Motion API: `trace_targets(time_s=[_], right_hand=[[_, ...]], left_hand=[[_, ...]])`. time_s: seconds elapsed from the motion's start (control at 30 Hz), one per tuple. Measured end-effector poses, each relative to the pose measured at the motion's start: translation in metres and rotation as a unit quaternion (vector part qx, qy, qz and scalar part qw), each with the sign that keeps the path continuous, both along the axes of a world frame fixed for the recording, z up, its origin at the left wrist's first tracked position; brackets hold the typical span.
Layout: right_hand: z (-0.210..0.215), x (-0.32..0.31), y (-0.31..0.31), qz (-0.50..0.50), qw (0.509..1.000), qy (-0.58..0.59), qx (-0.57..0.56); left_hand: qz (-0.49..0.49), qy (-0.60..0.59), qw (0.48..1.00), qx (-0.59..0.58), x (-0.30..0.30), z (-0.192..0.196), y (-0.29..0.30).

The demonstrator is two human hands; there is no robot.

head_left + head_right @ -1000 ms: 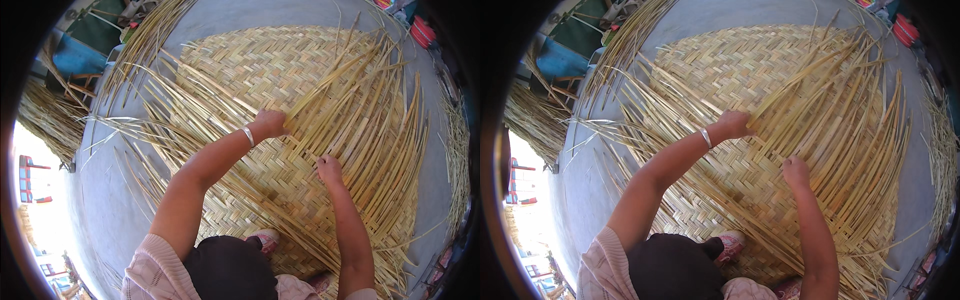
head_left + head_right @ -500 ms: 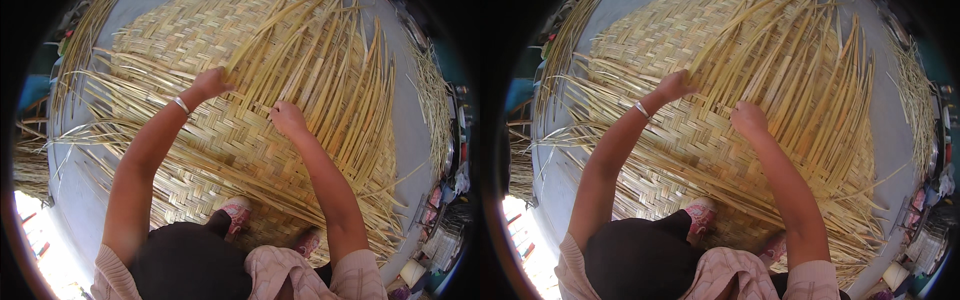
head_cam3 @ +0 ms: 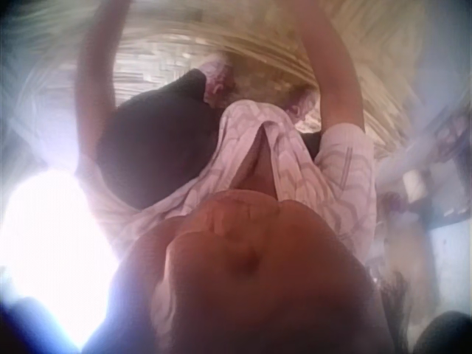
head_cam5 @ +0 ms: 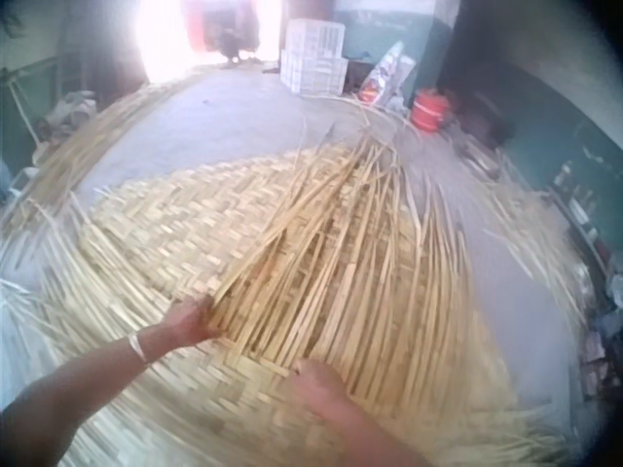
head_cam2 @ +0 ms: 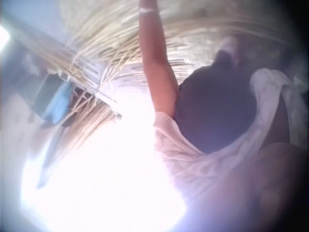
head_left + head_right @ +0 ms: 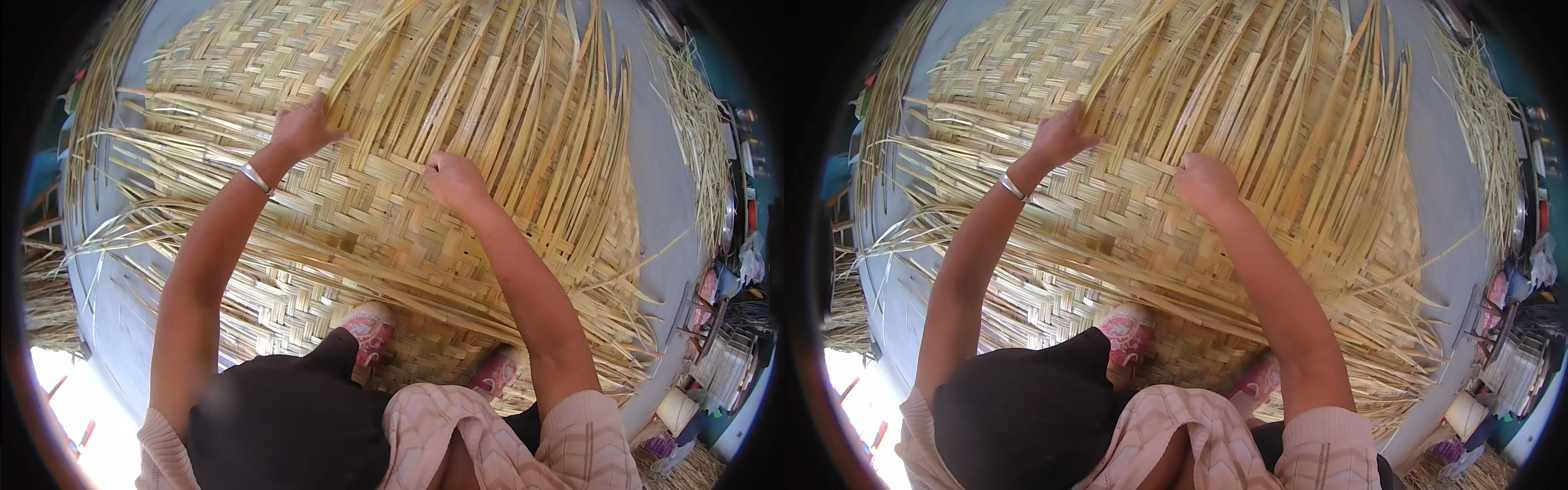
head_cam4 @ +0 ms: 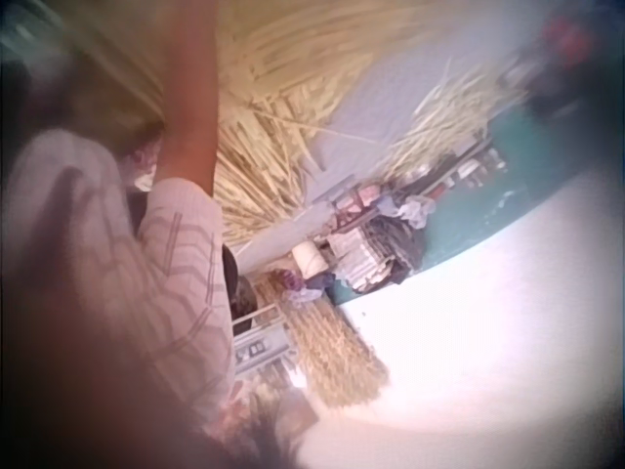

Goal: The person weaves a large flat basket by hand, interlacing dried palm strips in an over-under pattern. They repeatedly pull, align, and tuck the strips to expand the woven area.

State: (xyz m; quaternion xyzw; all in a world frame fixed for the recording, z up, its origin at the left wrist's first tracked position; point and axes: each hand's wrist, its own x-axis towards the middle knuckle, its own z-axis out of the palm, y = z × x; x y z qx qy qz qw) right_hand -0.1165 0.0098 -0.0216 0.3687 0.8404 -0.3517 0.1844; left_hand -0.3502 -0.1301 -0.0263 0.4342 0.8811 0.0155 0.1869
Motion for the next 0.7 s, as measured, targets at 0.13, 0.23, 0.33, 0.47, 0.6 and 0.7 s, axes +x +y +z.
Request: trace_targets(time_s=[0.13,0.23,0.33,0.47,0.6,0.7], right_hand=[[-0.006,-0.001,-0.001,-0.008,1.000,-0.003,0.001],[-0.010,0.001,0.002,0.000,1.000,0.005,0.001],[-0.011,0.009,0.008,-0.006,0.998,0.040,-0.039],[-0.012,0.023,0.015,-0.072,0.992,0.076,-0.070],[-0.009,0.024,0.028,-0.127,0.982,0.138,-0.033],[-0.005,0.012,0.038,-0.158,0.969,0.190,-0.008]], left_hand=[[0.010,0.048,0.999,-0.010,0.015,0.005,-0.001],[0.006,0.179,0.980,0.082,0.031,0.004,-0.004],[-0.114,0.188,0.965,0.141,0.056,0.000,-0.004],[-0.234,0.059,0.953,0.181,0.095,-0.004,0.007],[-0.296,-0.007,0.943,0.153,0.118,0.000,0.026],[-0.289,-0.046,0.942,0.165,0.121,0.004,0.035]])
